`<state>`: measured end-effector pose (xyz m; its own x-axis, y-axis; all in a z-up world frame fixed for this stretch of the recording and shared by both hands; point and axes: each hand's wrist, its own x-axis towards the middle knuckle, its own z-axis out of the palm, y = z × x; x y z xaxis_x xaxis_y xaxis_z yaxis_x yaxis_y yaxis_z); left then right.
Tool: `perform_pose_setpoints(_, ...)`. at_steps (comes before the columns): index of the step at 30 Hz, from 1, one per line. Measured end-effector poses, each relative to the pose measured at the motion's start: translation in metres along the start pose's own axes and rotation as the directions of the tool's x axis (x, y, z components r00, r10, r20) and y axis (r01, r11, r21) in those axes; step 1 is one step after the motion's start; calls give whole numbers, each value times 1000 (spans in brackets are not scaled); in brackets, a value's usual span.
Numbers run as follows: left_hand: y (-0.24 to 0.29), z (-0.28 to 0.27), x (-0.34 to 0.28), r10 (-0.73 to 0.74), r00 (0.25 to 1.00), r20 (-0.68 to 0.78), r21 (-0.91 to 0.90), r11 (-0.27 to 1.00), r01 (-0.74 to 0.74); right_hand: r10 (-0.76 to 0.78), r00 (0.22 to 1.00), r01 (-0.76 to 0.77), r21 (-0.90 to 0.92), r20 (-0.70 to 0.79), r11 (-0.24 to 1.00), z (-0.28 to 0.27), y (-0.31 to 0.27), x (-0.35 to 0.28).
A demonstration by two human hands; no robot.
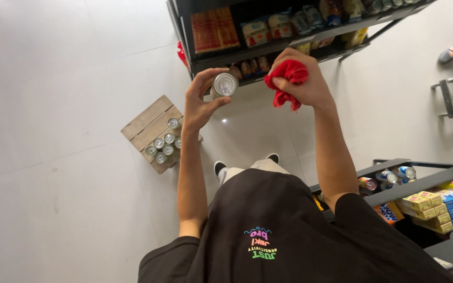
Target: Cleaning canned goods with a red cloth and arranging them neatly on a grocery store shelf.
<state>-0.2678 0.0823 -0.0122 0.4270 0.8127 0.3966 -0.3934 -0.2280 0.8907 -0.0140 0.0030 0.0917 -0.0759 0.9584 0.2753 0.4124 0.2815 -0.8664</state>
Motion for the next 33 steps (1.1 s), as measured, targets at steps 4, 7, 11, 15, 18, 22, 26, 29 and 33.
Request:
perform_pose_setpoints(4, -14, -10, -9, 18, 990, -141, -100, 994, -32, -18, 999, 17, 53, 29, 998, 11, 9, 1)
perform_pose_setpoints(7, -16, -16, -13, -406, 876, -258, -664, 733, 144, -49, 997, 45, 59, 65, 997, 26, 7, 7)
perform_pose_setpoints(11, -44, -34, -22, -584, 782, -219, -859, 496, 129, -154, 983, 150, 51, 103, 987, 56, 10, 14)
perform_pose_setpoints(15, -44, -34, -22, -595, 756, -274, -861, 501, 82, -245, 964, 241, 44, 104, 969, 82, 14, 19)
perform_pose_setpoints(18, -61, -34, -26, -562, 770, -300, -840, 539, 66, -315, 948, 317, -59, 52, 947, 105, 12, 22)
perform_pose_setpoints(22, -49, -12, -28, -548, 753, -364, -807, 589, 39, -387, 921, 389, -186, 47, 902, 129, 25, 29)
perform_pose_setpoints(26, -57, -17, -33, -548, 743, -385, -773, 631, 64, -381, 920, 329, -348, -92, 878, 122, 48, 25)
perform_pose_setpoints(29, -72, -20, -35, -515, 753, -411, -738, 672, 57, -324, 942, 270, -365, -93, 891, 123, 49, 8)
perform_pose_setpoints(33, -78, -11, -32, -475, 770, -425, -673, 735, 82, -295, 950, 255, -284, -106, 924, 118, 36, 9)
